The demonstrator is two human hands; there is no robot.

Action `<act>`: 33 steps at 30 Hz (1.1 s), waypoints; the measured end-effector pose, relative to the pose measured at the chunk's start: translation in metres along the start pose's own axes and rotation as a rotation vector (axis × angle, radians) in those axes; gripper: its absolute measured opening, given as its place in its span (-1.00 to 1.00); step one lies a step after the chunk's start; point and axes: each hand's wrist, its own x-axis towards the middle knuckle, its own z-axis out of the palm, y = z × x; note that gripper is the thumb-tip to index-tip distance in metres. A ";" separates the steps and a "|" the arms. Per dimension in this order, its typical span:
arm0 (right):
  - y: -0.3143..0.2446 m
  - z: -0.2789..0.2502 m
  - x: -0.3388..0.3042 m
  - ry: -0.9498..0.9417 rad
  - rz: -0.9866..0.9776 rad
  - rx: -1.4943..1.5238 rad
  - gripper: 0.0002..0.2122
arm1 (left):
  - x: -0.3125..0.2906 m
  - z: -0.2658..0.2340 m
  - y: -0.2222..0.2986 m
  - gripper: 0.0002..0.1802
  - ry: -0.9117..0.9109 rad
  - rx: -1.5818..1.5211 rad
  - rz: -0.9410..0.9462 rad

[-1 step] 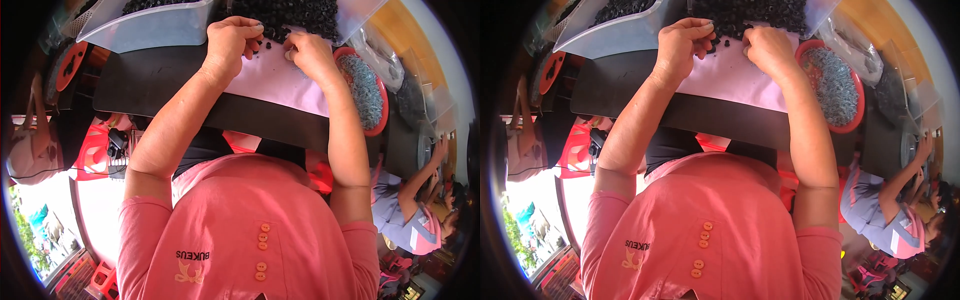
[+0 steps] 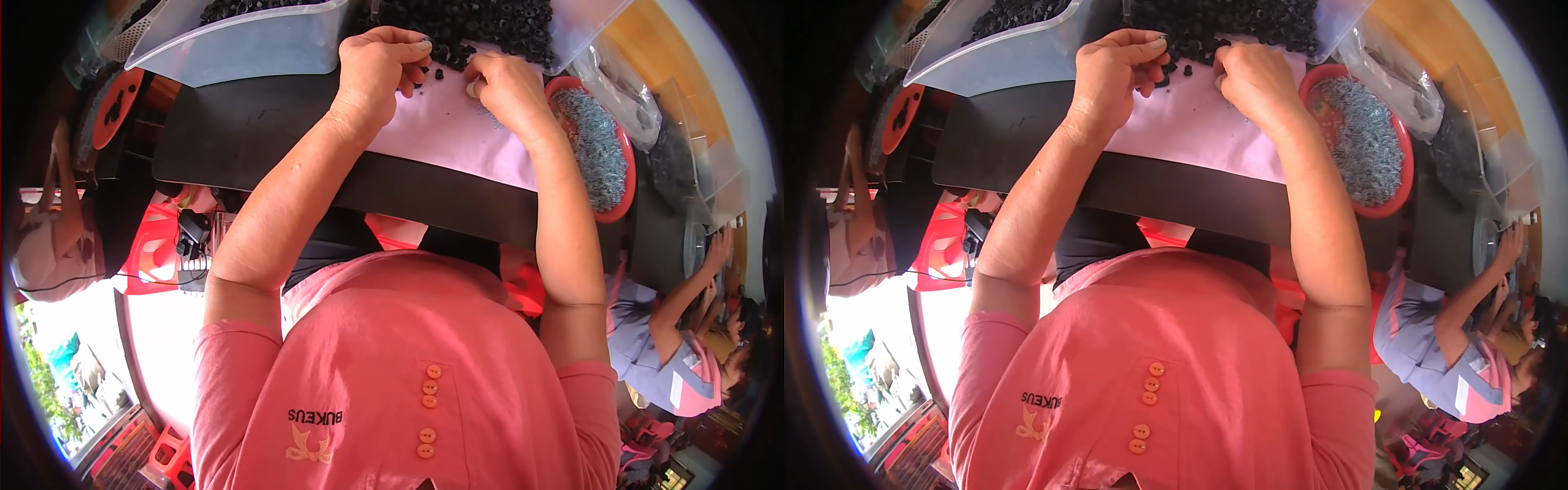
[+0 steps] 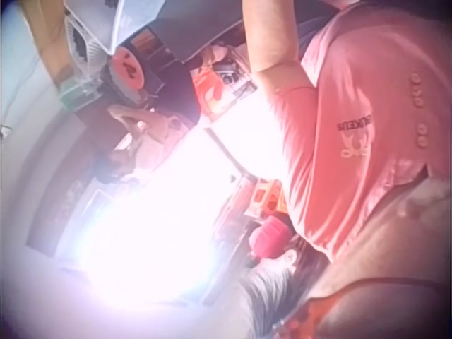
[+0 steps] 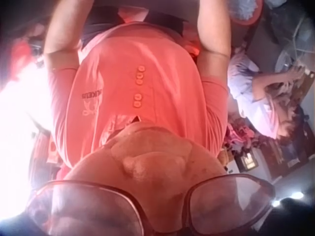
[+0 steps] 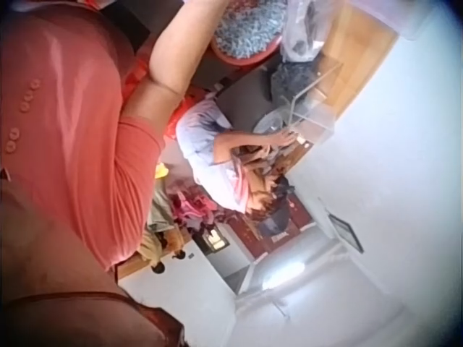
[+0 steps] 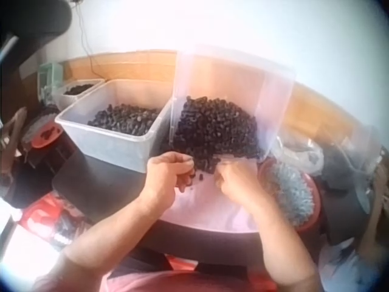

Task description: Sorting small black plastic parts on a workbench.

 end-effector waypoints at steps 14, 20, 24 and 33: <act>-0.049 -0.008 -0.006 0.260 0.110 1.069 -0.85 | 0.008 -0.001 -0.004 -0.80 -0.025 -0.177 0.064; -0.088 0.019 -0.017 0.219 0.124 1.158 -0.85 | 0.008 -0.003 -0.001 -0.82 -0.142 -0.475 -0.026; -0.092 0.027 -0.015 0.331 -0.009 0.992 -0.87 | 0.007 -0.005 0.002 -0.84 -0.148 -0.537 -0.065; -0.085 0.024 -0.014 0.394 -0.212 0.631 -0.89 | 0.012 -0.006 -0.005 -0.89 -0.150 -0.579 -0.113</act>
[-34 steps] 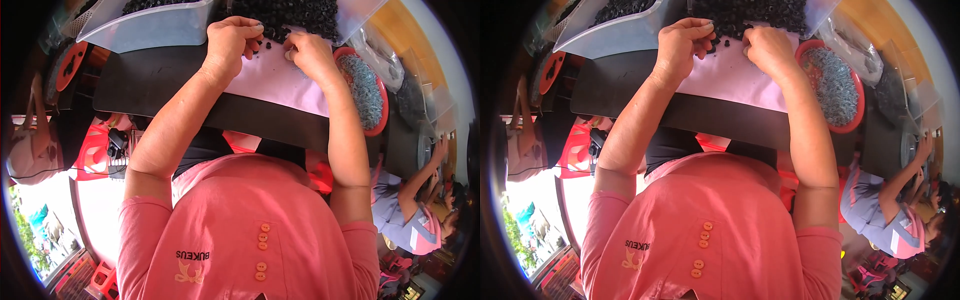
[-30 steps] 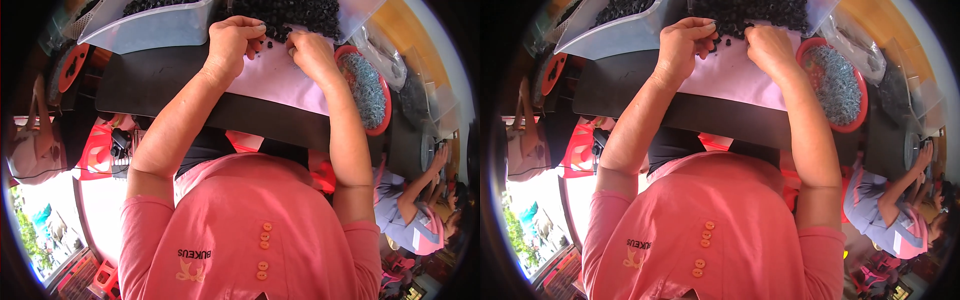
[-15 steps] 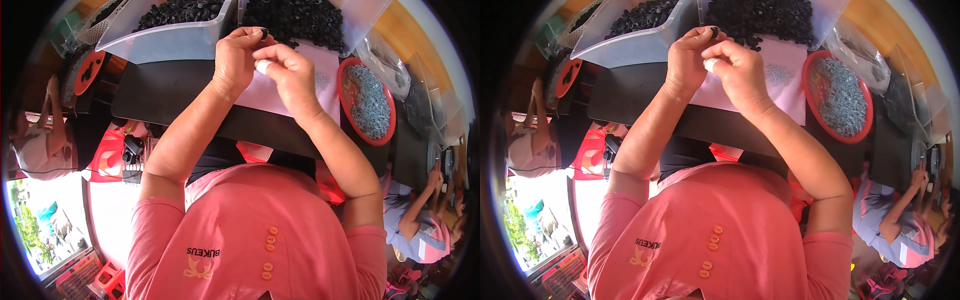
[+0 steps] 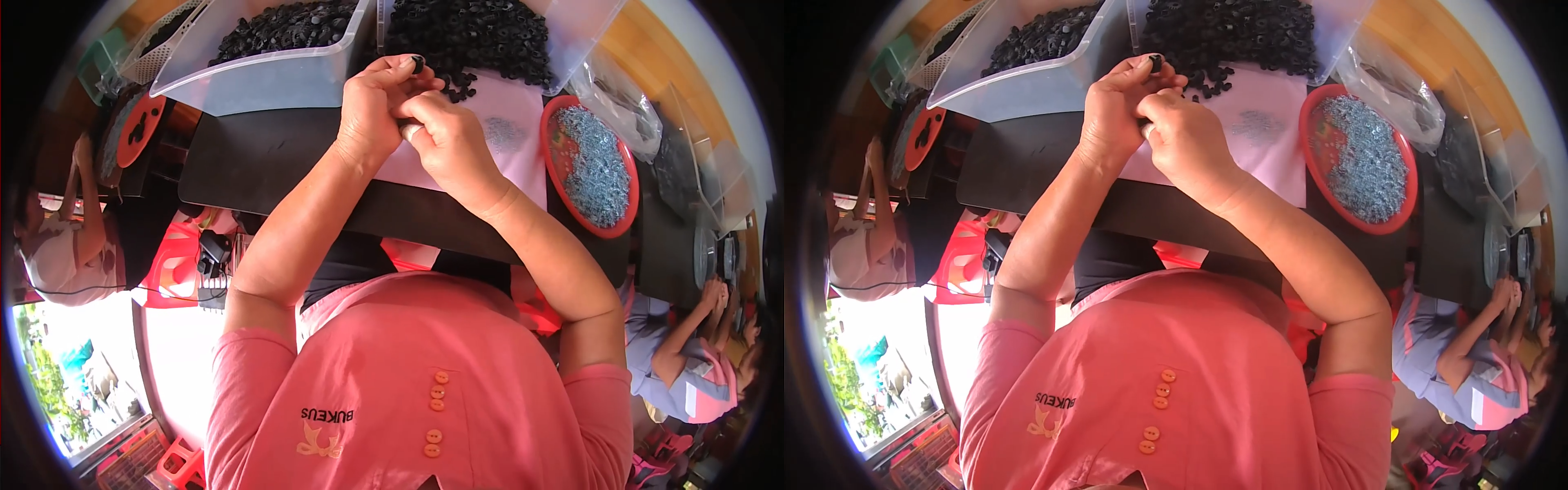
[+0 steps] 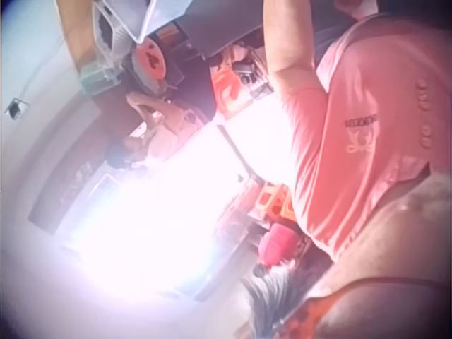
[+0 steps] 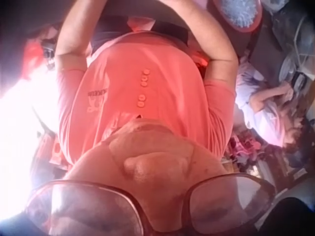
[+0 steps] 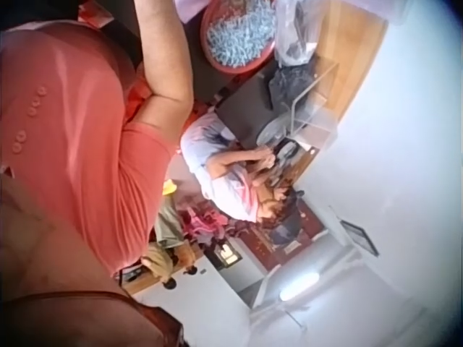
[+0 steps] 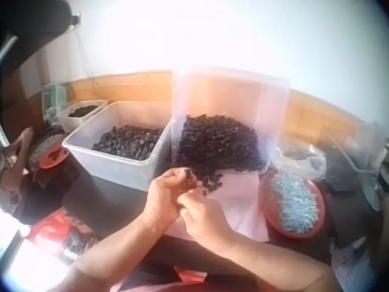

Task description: Sorting small black plastic parts on a workbench.

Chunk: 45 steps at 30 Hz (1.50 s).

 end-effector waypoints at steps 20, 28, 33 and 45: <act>0.017 -0.043 0.015 0.290 0.133 0.127 -0.88 | -0.006 0.014 -0.007 -0.80 0.034 0.390 0.099; 0.011 -0.064 0.025 0.179 0.576 0.562 -0.87 | -0.011 0.019 -0.011 -0.83 -0.010 0.546 0.098; 0.013 -0.061 0.023 0.137 0.622 0.635 -0.87 | -0.014 0.022 -0.011 -0.85 -0.045 0.585 0.124; 0.015 -0.057 0.022 0.145 0.650 0.691 -0.87 | -0.017 0.024 -0.007 -0.86 -0.049 0.618 0.153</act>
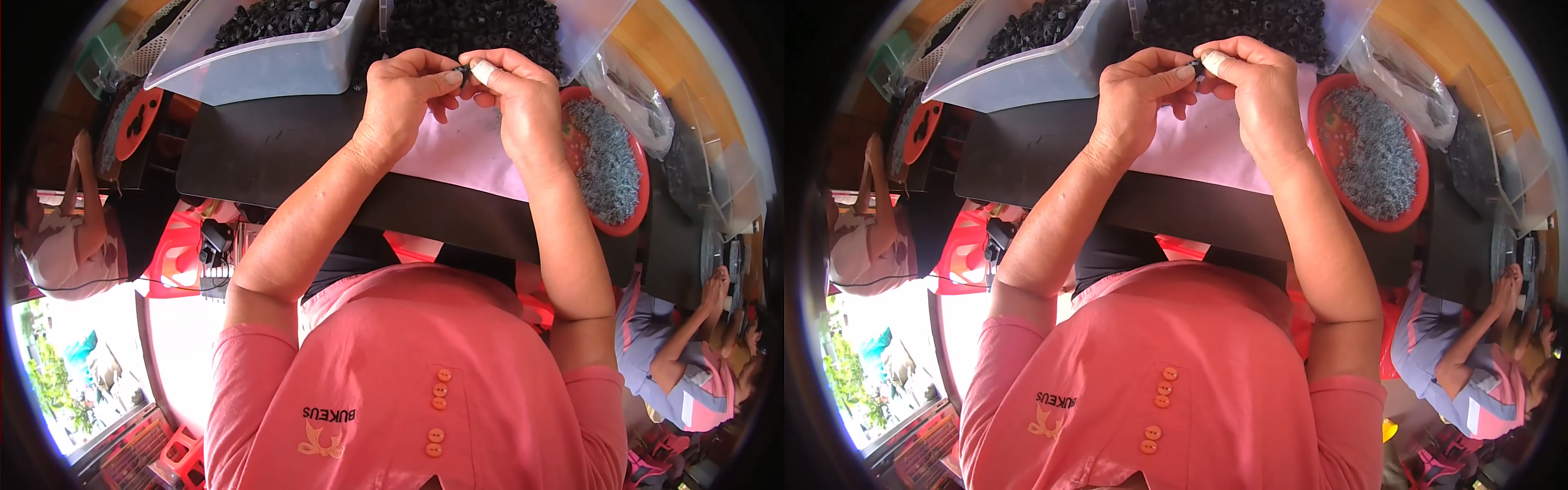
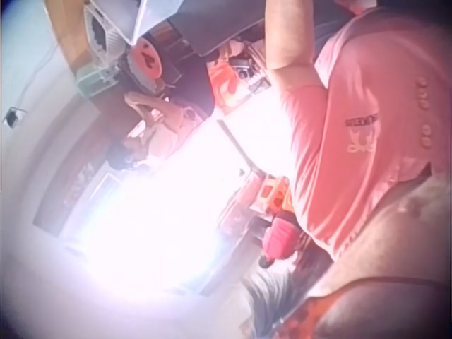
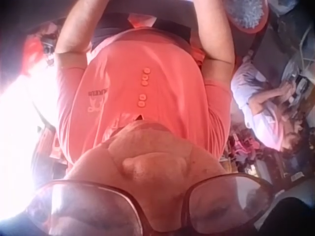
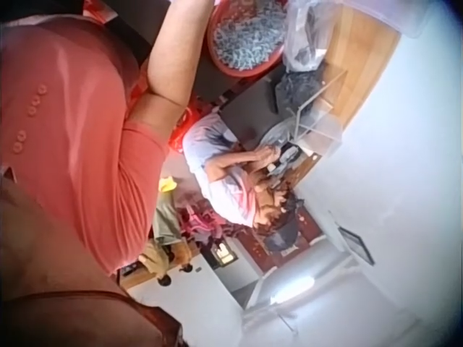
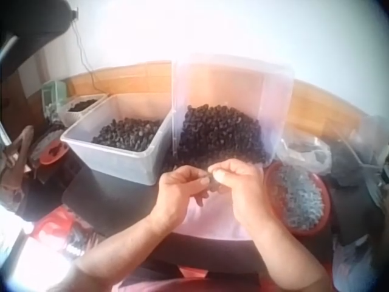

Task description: Sorting small black plastic parts on a workbench.

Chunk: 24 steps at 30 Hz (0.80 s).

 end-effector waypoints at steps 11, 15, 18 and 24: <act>0.010 0.003 0.000 0.042 -0.166 -0.224 -0.90 | -0.003 -0.001 -0.001 -0.88 0.009 0.006 -0.008; 0.015 0.004 0.000 0.087 -0.505 -0.554 -0.89 | -0.002 -0.001 -0.006 -0.87 0.031 0.025 -0.016; 0.012 0.003 -0.001 0.064 -0.634 -0.655 -0.88 | -0.002 0.000 -0.005 -0.87 0.033 0.083 -0.005; 0.008 0.001 -0.002 0.022 -0.614 -0.685 -0.87 | -0.004 0.001 -0.003 -0.92 0.045 0.108 -0.021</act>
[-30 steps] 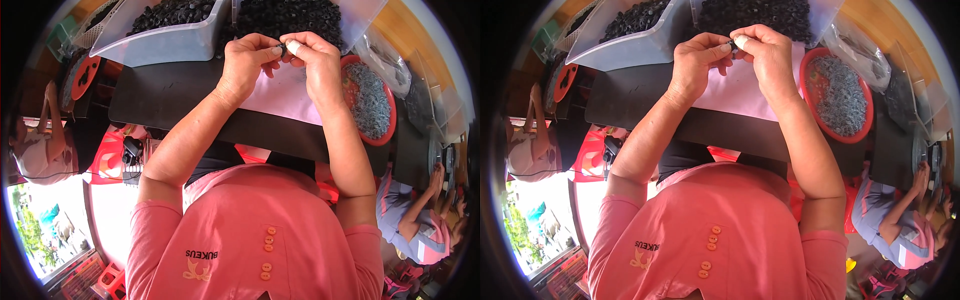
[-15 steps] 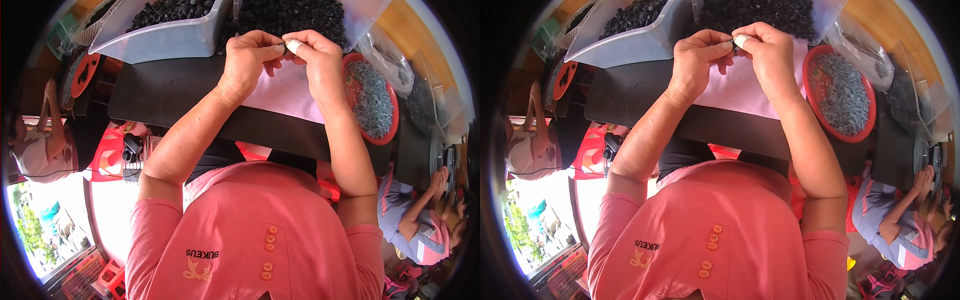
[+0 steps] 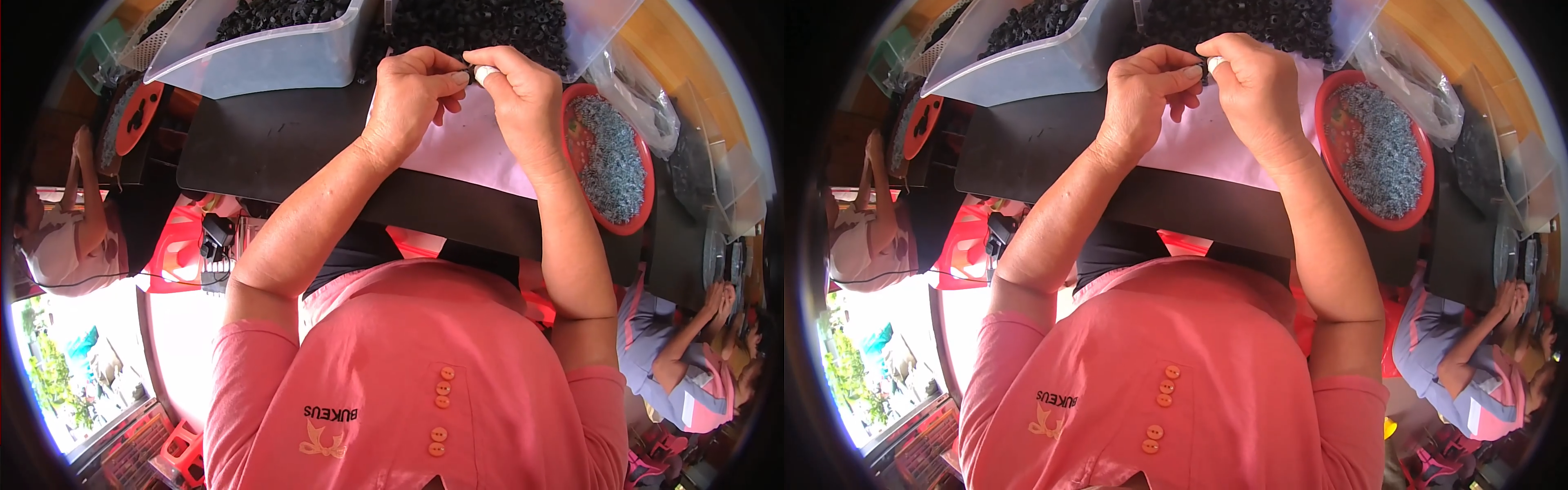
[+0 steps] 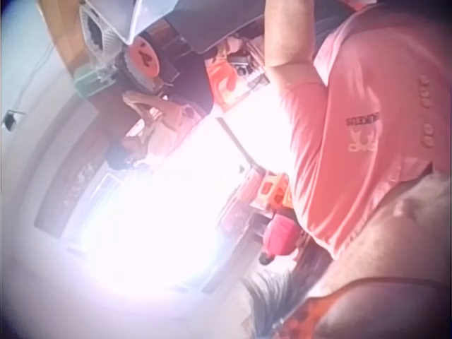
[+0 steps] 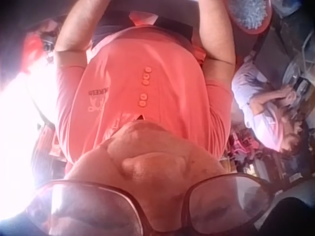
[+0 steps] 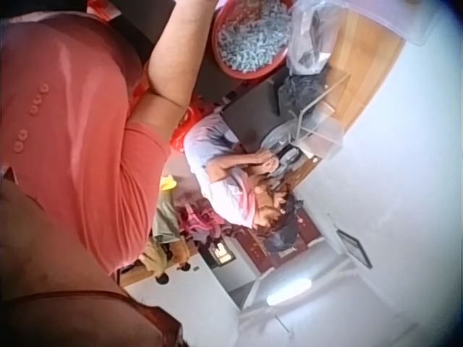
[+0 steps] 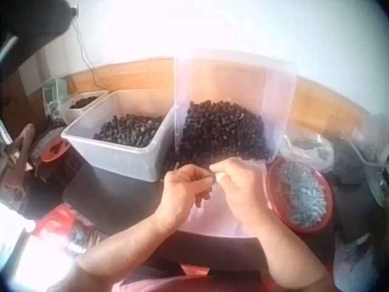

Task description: Sorting small black plastic parts on a workbench.

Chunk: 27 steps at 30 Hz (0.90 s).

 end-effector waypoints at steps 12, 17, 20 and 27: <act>0.003 0.002 -0.001 0.019 -0.173 -0.152 -0.75 | -0.005 0.006 0.000 -0.88 -0.005 0.100 0.064; 0.000 0.007 -0.001 0.085 -0.350 -0.271 -0.76 | -0.004 0.006 -0.008 -0.93 0.017 0.041 0.061; 0.003 0.014 -0.002 0.142 -0.498 -0.364 -0.76 | -0.005 0.008 -0.011 -0.95 0.048 0.033 0.112; 0.007 0.018 -0.006 0.159 -0.579 -0.454 -0.75 | -0.004 0.003 -0.012 -0.91 0.048 0.205 0.160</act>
